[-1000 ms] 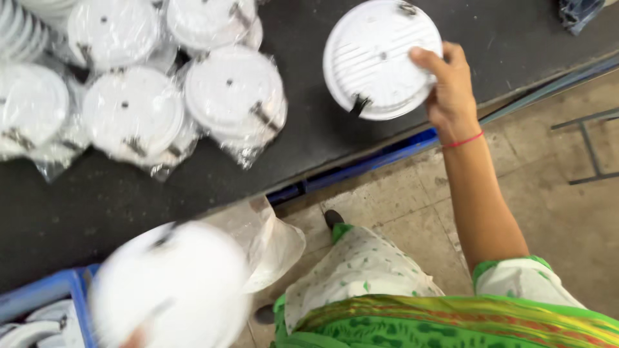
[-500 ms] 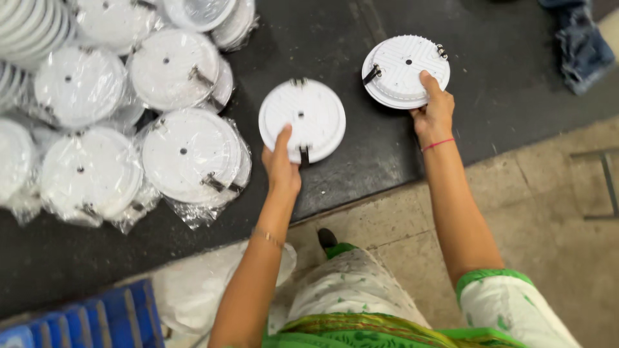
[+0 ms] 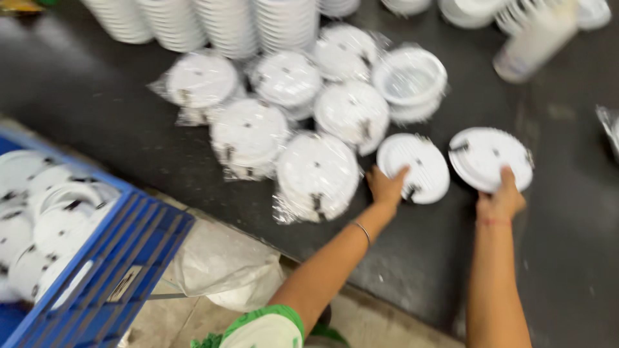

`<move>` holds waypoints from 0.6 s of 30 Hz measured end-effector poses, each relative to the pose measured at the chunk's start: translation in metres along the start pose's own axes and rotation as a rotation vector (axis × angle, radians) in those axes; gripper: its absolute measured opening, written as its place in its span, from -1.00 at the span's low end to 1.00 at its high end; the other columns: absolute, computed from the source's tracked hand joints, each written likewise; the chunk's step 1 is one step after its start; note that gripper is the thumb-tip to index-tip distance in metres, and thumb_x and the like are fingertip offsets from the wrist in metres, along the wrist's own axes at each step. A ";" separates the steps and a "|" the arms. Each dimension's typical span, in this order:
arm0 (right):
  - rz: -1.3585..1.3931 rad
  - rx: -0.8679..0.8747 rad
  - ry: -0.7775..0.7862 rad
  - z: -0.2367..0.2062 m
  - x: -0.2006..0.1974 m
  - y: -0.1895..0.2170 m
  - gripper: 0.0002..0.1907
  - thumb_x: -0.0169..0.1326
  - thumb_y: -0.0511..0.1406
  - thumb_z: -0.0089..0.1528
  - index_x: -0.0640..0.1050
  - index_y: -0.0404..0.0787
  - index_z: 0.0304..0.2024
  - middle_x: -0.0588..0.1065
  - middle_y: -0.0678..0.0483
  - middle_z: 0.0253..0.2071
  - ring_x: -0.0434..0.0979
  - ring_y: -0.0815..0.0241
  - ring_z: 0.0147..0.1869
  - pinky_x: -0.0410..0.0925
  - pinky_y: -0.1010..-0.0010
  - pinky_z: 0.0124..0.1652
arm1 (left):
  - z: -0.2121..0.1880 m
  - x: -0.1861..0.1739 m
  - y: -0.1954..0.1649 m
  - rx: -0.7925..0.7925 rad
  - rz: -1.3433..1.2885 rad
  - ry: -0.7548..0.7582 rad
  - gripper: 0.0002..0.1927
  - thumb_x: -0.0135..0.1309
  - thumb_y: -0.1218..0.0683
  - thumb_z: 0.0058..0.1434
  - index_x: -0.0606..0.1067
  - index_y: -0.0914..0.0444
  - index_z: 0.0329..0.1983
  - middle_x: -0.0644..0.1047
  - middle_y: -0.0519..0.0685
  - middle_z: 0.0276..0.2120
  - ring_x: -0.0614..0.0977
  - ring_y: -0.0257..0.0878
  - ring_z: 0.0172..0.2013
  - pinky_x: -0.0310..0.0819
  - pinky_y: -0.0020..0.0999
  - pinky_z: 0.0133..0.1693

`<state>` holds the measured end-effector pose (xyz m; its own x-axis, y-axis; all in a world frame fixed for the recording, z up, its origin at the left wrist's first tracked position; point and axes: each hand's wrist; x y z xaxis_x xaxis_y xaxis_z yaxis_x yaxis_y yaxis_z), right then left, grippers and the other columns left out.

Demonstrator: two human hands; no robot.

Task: The person wipes white circular light fixture bases with a cloth, then wraps each base in a clear plastic bag. The person places wrapped bases on the table and also moves unwrapped bases from a blue crate to the table.

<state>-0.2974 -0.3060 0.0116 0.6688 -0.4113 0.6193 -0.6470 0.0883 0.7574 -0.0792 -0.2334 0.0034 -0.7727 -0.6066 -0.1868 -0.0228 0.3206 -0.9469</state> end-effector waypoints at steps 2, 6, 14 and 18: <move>-0.067 -0.004 0.013 0.007 0.006 -0.005 -0.51 0.28 -0.35 0.23 0.49 -0.34 0.19 0.57 -0.07 0.15 0.67 -0.03 0.14 0.54 -0.02 0.05 | 0.001 -0.001 -0.001 -0.050 0.041 0.043 0.01 0.40 -0.25 -0.02 0.29 0.46 0.30 0.27 0.38 0.29 0.30 0.22 0.30 0.21 -0.01 0.29; -0.301 0.009 0.022 0.017 0.000 -0.005 -0.53 0.23 -0.23 0.32 0.47 -0.31 0.21 0.58 -0.03 0.13 0.68 0.03 0.10 0.55 0.07 0.00 | 0.000 -0.007 0.003 -0.117 -0.186 0.176 0.02 0.37 -0.25 -0.05 0.25 0.44 0.30 0.29 0.29 0.29 0.40 0.10 0.26 0.39 -0.08 0.20; -0.683 0.085 0.059 0.022 -0.031 0.030 -0.44 0.12 -0.05 0.47 0.39 -0.40 0.24 0.45 -0.19 0.20 0.57 -0.14 0.15 0.52 0.04 0.04 | -0.020 -0.031 0.045 -0.011 -0.099 0.339 -0.07 0.37 -0.10 0.09 0.22 0.39 0.40 0.25 0.25 0.31 0.39 0.05 0.22 0.39 -0.10 0.13; -0.849 -0.165 0.092 -0.016 0.003 0.022 -0.51 0.13 -0.11 0.47 0.41 -0.39 0.21 0.47 -0.17 0.15 0.58 -0.08 0.12 0.51 0.10 0.03 | -0.037 -0.083 0.093 0.003 -0.285 0.670 -0.17 0.32 -0.06 0.09 0.30 0.44 0.32 0.53 0.26 -0.02 0.62 -0.02 -0.16 0.57 -0.14 -0.20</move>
<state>-0.3037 -0.2906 0.0336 0.9325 -0.3238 -0.1599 0.1407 -0.0819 0.9866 -0.0402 -0.1262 -0.0596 -0.9596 -0.0901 0.2666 -0.2800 0.2140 -0.9358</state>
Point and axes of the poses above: each hand's wrist, its own z-axis towards the middle knuckle, its own x-axis out of the palm, y = z × x
